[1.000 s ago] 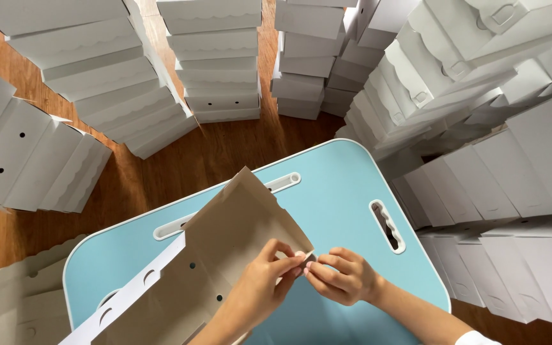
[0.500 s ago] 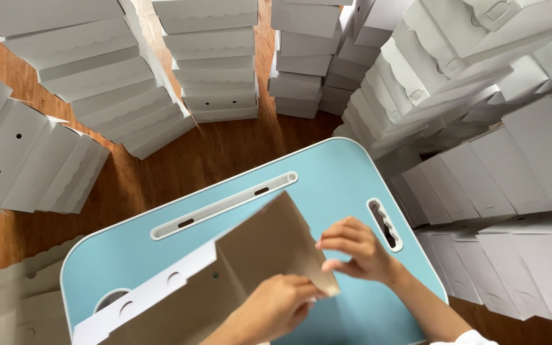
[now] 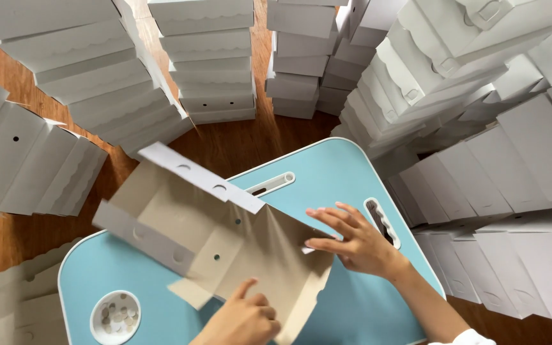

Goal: The person assembles a flat cardboard box by folding its flaps and inserting tabs into slots to form the box structure. The person works on a light blue tray with stacks of similar boxes visible in the background.

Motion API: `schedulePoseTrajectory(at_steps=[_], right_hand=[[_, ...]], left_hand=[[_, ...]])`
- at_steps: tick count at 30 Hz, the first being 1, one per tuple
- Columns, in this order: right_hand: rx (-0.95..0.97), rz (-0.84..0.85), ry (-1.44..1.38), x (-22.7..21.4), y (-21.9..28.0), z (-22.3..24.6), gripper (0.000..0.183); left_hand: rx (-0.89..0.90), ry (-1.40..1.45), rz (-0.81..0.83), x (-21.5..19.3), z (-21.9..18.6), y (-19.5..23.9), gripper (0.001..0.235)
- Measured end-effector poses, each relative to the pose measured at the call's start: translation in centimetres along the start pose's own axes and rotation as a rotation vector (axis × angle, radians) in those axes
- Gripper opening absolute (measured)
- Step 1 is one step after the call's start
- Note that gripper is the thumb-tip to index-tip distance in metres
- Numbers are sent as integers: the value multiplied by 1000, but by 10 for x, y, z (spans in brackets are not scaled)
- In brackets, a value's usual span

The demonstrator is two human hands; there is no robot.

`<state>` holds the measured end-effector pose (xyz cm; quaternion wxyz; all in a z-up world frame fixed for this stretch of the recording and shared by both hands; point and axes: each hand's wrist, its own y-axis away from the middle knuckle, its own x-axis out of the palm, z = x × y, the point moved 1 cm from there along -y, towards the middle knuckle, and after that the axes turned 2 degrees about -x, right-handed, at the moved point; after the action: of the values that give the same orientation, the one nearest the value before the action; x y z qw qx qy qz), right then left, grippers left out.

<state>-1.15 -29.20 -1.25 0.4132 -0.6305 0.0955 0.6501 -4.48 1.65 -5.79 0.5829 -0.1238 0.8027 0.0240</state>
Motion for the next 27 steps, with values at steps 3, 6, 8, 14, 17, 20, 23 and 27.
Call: schedulePoseTrajectory(at_steps=[3,6,8,14,17,20,23,27], right_hand=[[-55,54,-63,-7,-4,9,49],[-135,127,-252,-3,-6,25,30],[-196,158,-353,1,-8,39,21],[-279,156,-327,14,-4,88,14],[-336,4,-80,20,-3,106,18],[-394,107,-289,23,0,111,35],[-399,196,-449,12,-4,112,29],[-386,173,-420,-3,-9,108,16]], left_hand=[[-102,-17,-104,-15,13,19,6],[-176,-41,-217,-28,19,35,18],[-214,-56,-260,-32,18,43,25],[-313,-121,-385,-39,15,59,20],[-438,-157,-382,-57,15,57,24],[-488,-203,-374,-66,24,62,9],[-504,-211,-412,-65,35,67,17],[-541,-293,-442,-61,46,76,42]])
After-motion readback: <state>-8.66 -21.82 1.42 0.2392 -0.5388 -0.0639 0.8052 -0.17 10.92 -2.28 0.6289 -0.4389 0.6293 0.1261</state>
